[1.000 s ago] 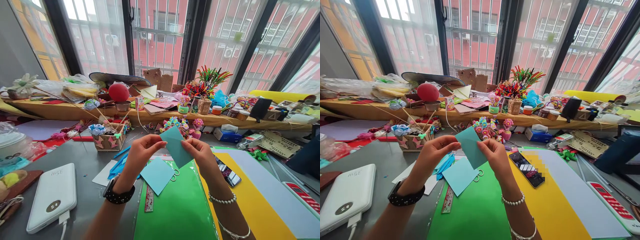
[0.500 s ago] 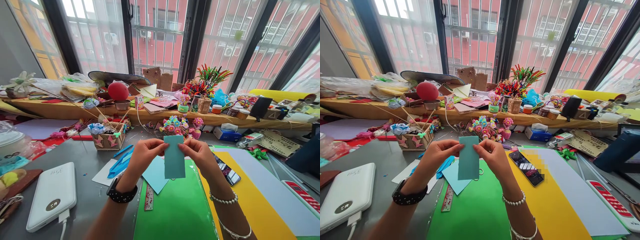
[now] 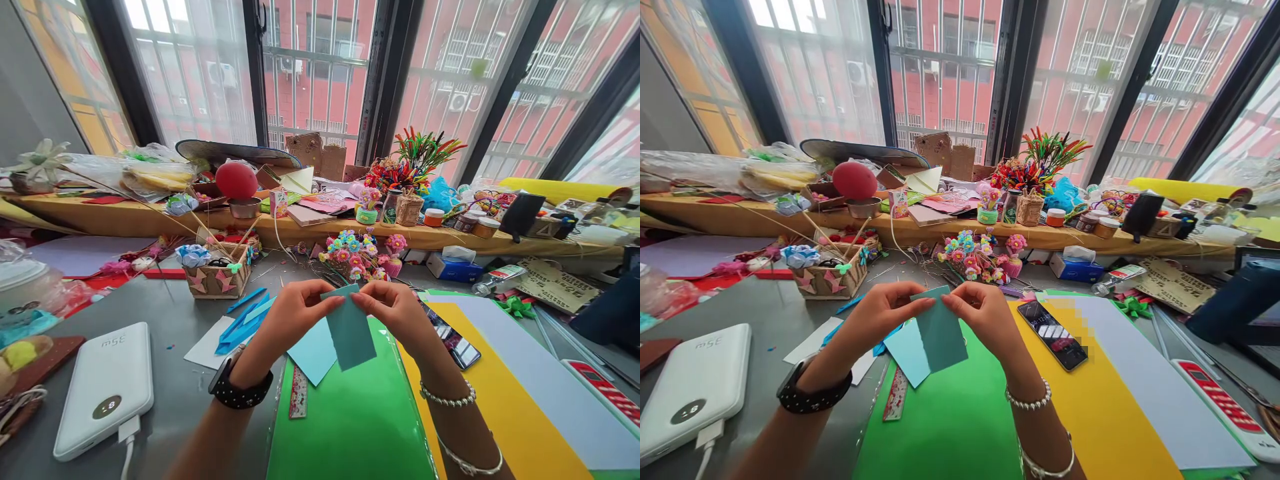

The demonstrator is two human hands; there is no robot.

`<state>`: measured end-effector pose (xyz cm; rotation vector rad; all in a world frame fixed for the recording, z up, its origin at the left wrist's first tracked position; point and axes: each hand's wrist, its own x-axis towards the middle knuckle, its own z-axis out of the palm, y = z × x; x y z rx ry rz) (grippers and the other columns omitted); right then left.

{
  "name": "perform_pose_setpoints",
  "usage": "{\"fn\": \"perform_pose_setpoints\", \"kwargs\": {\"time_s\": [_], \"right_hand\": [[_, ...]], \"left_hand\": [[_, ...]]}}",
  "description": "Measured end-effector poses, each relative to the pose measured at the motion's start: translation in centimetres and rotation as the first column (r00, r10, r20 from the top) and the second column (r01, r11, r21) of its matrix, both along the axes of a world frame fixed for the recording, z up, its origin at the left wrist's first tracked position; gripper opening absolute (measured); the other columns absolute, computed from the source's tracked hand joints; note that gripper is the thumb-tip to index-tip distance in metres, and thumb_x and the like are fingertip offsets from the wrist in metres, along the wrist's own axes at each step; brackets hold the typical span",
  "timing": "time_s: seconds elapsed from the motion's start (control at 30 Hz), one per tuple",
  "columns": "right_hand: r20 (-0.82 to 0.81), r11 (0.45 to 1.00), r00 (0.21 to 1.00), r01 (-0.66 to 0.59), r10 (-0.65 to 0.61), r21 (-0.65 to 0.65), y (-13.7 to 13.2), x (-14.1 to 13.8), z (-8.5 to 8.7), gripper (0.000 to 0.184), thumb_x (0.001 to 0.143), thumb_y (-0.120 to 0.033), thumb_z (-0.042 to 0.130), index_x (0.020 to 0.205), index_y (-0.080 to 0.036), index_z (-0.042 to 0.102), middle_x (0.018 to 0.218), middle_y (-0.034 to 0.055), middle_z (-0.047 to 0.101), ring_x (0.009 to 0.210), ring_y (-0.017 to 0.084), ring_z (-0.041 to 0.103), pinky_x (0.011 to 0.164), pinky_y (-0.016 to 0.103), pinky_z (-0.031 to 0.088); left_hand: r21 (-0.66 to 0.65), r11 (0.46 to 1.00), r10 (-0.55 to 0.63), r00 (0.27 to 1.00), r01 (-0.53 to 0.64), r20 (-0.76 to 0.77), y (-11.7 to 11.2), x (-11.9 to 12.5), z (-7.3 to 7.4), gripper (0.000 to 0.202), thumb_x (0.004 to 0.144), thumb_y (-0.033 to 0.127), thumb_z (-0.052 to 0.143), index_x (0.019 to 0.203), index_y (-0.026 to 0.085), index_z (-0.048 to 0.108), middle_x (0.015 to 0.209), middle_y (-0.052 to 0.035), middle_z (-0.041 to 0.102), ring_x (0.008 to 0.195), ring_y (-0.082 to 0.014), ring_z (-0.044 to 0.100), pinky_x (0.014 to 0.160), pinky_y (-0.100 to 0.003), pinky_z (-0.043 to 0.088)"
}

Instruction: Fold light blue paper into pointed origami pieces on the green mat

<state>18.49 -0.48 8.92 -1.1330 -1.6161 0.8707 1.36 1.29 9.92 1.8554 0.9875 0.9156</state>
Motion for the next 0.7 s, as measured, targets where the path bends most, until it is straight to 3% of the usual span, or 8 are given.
{"fn": "perform_pose_setpoints", "kwargs": {"time_s": [0.23, 0.33, 0.5, 0.7], "right_hand": [[0.066, 0.998, 0.997, 0.049, -0.051, 0.038, -0.1, -0.2, 0.2, 0.025, 0.073, -0.038, 0.052, 0.071, -0.015, 0.063, 0.065, 0.0023, 0.061, 0.056, 0.012, 0.052, 0.046, 0.021, 0.037], [0.084, 0.997, 0.995, 0.058, -0.063, 0.059, -0.1, -0.2, 0.2, 0.022, 0.074, -0.036, 0.052, 0.073, -0.016, 0.063, 0.068, 0.0028, 0.063, 0.060, 0.014, 0.055, 0.050, 0.022, 0.040], [0.147, 0.994, 0.989, 0.006, -0.022, 0.112, -0.3, -0.4, 0.4, 0.014, 0.072, -0.028, 0.055, 0.073, -0.019, 0.066, 0.075, 0.0032, 0.066, 0.072, 0.017, 0.059, 0.062, 0.025, 0.045], [0.133, 0.998, 0.991, 0.026, -0.033, 0.053, -0.4, 0.9, 0.6, 0.018, 0.073, -0.031, 0.055, 0.076, -0.017, 0.066, 0.074, 0.0029, 0.067, 0.068, 0.016, 0.059, 0.057, 0.023, 0.044]], "left_hand": [[0.107, 0.994, 0.018, 0.995, -0.008, -0.096, -0.1, 0.5, -0.3, 0.023, 0.072, 0.035, 0.050, 0.069, 0.014, 0.062, 0.064, -0.0003, 0.060, 0.059, -0.0124, 0.052, 0.051, -0.019, 0.039], [0.202, 0.979, 0.076, 0.982, -0.040, -0.173, -0.2, 0.5, -0.3, 0.025, 0.073, 0.035, 0.048, 0.066, 0.015, 0.061, 0.058, 0.0014, 0.058, 0.055, -0.0113, 0.049, 0.049, -0.018, 0.035], [0.353, 0.936, 0.125, 0.929, 0.007, -0.348, -0.4, 0.4, -0.4, 0.023, 0.075, 0.028, 0.046, 0.060, 0.015, 0.058, 0.050, 0.0035, 0.051, 0.048, -0.0094, 0.043, 0.045, -0.018, 0.028], [0.494, 0.862, 0.277, 0.923, -0.115, -0.268, -0.5, 0.7, -0.2, 0.020, 0.078, 0.026, 0.045, 0.069, 0.017, 0.061, 0.060, 0.0014, 0.060, 0.055, -0.0111, 0.050, 0.052, -0.019, 0.032]]}}
